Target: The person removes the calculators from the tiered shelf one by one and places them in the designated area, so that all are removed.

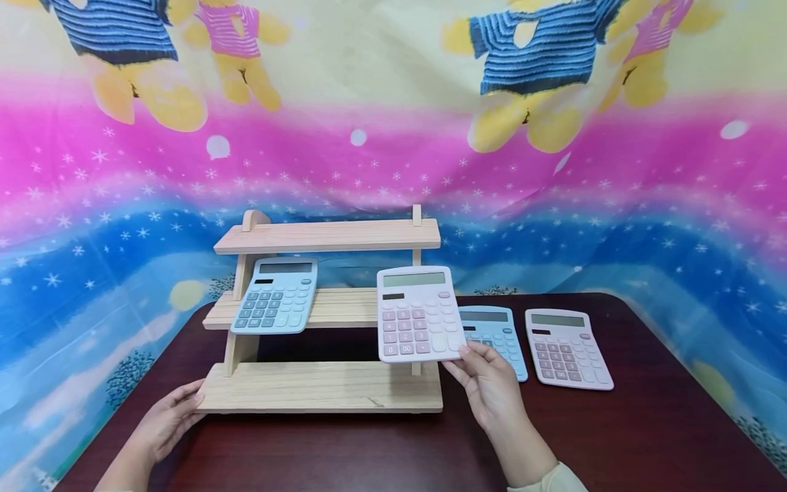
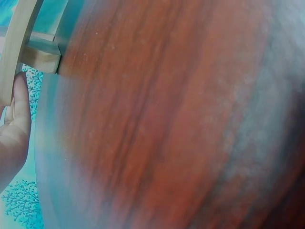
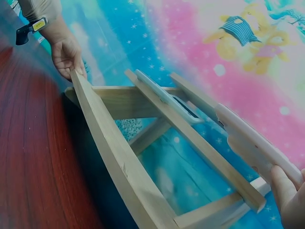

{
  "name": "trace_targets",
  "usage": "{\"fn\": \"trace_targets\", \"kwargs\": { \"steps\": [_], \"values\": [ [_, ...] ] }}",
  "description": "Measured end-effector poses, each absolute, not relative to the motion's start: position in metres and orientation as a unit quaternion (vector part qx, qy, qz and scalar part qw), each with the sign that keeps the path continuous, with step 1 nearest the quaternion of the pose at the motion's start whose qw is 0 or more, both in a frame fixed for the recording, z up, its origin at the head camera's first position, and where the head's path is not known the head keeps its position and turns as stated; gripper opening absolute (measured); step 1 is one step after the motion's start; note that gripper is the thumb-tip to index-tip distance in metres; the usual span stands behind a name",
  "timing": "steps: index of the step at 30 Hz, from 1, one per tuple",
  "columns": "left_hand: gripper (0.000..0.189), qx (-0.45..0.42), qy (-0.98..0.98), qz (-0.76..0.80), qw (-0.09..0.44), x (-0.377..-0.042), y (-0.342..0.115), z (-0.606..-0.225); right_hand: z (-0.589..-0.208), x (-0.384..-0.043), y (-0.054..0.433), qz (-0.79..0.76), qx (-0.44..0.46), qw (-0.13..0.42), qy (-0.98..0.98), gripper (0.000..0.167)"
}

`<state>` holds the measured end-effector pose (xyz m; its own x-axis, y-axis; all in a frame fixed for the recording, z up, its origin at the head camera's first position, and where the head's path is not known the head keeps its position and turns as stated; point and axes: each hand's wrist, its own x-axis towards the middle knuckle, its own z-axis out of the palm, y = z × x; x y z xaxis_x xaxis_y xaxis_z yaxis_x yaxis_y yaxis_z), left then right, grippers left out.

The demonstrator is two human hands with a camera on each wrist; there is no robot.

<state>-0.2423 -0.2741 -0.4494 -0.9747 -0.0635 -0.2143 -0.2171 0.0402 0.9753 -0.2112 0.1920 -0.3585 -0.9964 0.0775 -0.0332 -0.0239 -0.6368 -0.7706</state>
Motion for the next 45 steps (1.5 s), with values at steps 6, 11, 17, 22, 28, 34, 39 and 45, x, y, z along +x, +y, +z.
{"fn": "trace_targets", "kwargs": {
  "steps": [6, 11, 17, 22, 28, 34, 39, 45],
  "values": [
    [0.066, -0.094, 0.72, 0.684, 0.064, -0.24, -0.278, -0.448, -0.366, -0.204, 0.204, 0.913, -0.008, 0.029, -0.406, 0.016],
    [0.068, -0.095, 0.723, 0.681, 0.065, -0.241, -0.278, -0.448, -0.372, -0.2, 0.214, 0.915, 0.007, 0.04, -0.401, 0.016],
    [0.066, -0.085, 0.726, 0.68, 0.062, -0.243, -0.277, -0.449, -0.379, -0.192, 0.225, 0.918, 0.019, 0.046, -0.394, 0.014],
    [0.065, -0.086, 0.729, 0.675, 0.066, -0.243, -0.276, -0.449, -0.384, -0.186, 0.233, 0.916, 0.013, 0.037, -0.4, 0.013],
    [0.066, -0.093, 0.731, 0.672, 0.073, -0.242, -0.277, -0.448, -0.393, -0.177, 0.244, 0.927, 0.032, 0.032, -0.372, 0.017],
    [0.065, -0.094, 0.731, 0.672, 0.076, -0.243, -0.277, -0.447, -0.401, -0.17, 0.251, 0.936, 0.077, 0.037, -0.341, 0.022],
    [0.068, -0.094, 0.73, 0.672, 0.077, -0.244, -0.278, -0.448, -0.408, -0.167, 0.255, 0.937, 0.11, 0.024, -0.331, 0.028],
    [0.069, -0.092, 0.727, 0.676, 0.077, -0.243, -0.278, -0.448, -0.42, -0.162, 0.259, 0.937, 0.056, 0.027, -0.345, 0.026]
  ]
}}
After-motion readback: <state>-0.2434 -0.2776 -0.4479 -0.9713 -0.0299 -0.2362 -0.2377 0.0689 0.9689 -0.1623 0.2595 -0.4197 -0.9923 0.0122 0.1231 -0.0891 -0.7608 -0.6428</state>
